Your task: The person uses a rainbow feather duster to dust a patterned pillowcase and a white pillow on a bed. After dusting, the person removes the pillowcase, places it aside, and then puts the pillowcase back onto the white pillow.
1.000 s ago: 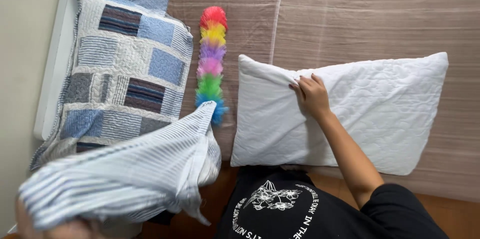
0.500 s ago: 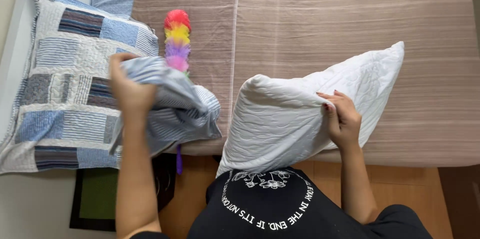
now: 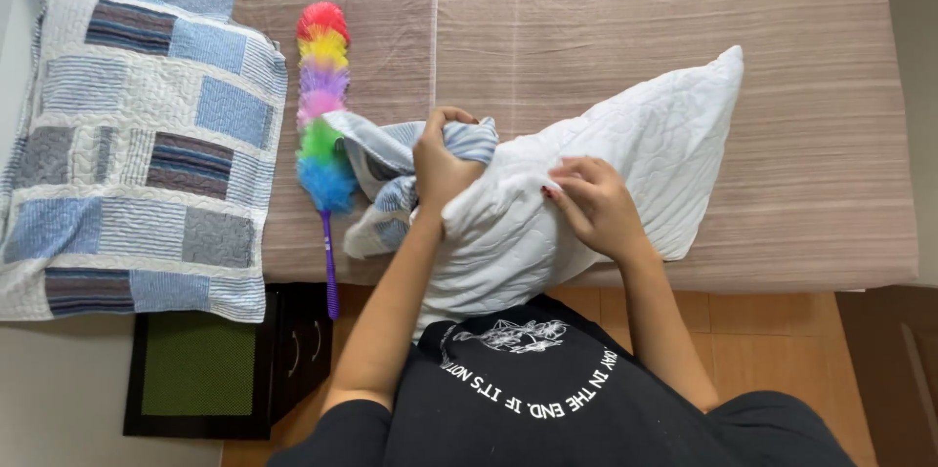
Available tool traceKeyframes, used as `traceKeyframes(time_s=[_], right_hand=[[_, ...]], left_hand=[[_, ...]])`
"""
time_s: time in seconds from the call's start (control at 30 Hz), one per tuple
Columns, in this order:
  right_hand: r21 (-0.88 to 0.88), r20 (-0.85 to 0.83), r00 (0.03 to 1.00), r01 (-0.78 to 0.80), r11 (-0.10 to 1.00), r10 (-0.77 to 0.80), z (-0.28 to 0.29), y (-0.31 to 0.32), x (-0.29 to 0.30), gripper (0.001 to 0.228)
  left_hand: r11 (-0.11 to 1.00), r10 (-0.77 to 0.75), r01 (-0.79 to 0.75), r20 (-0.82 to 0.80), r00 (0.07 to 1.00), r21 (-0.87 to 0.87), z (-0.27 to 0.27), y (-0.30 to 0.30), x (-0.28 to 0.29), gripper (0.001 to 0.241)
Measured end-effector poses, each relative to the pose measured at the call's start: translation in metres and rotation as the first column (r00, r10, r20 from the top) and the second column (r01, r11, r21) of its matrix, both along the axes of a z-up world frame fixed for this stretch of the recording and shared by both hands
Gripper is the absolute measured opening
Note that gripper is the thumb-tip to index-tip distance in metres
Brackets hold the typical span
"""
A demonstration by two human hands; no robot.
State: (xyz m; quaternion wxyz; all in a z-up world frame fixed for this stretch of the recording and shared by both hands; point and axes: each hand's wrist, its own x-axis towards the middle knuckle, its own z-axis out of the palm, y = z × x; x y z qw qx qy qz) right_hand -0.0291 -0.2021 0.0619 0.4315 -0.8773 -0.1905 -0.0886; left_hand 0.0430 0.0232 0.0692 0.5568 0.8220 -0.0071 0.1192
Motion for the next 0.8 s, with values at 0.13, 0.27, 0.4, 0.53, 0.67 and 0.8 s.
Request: traceKeyframes(time_s=[0.13,0.27,0.4,0.53,0.67,0.8], right_hand=[[0.020,0.224,0.949,-0.233,0.972,0.223,0.028,0.045,0.021,0.054],[0.017,0.232,0.961,-0.159,0.987,0.151,-0.015,0.086,0.041,0.070],[-0.026,0.210,0.970,-0.119,0.993,0.122,-0.045,0.100,0.043,0.054],[-0.063,0.331,0.943,-0.010,0.998,0.030,-0.056,0.115,0.030,0.021],[-0.063,0.345,0.937,0.082,0.995,-0.056,-0.047,0.120,0.024,0.021],[0.069,0.270,0.947,0.159,0.985,-0.172,-0.073,0.126,0.029,0.018]], left_hand=[[0.991,0.036,-0.031,0.033,0.999,-0.133,-0.039,0.004,-0.005,0.027],[0.967,0.045,-0.033,0.044,0.998,-0.252,-0.055,0.019,0.003,0.041],[0.963,0.153,-0.133,0.071,0.986,-0.236,-0.063,0.040,0.006,0.050],[0.974,0.142,-0.125,0.079,0.987,-0.189,-0.054,0.041,-0.005,0.042],[0.990,0.104,-0.093,0.104,0.989,-0.108,-0.016,0.027,-0.021,0.034],[1.000,0.007,-0.004,0.121,0.993,-0.022,-0.006,0.011,-0.027,0.033]])
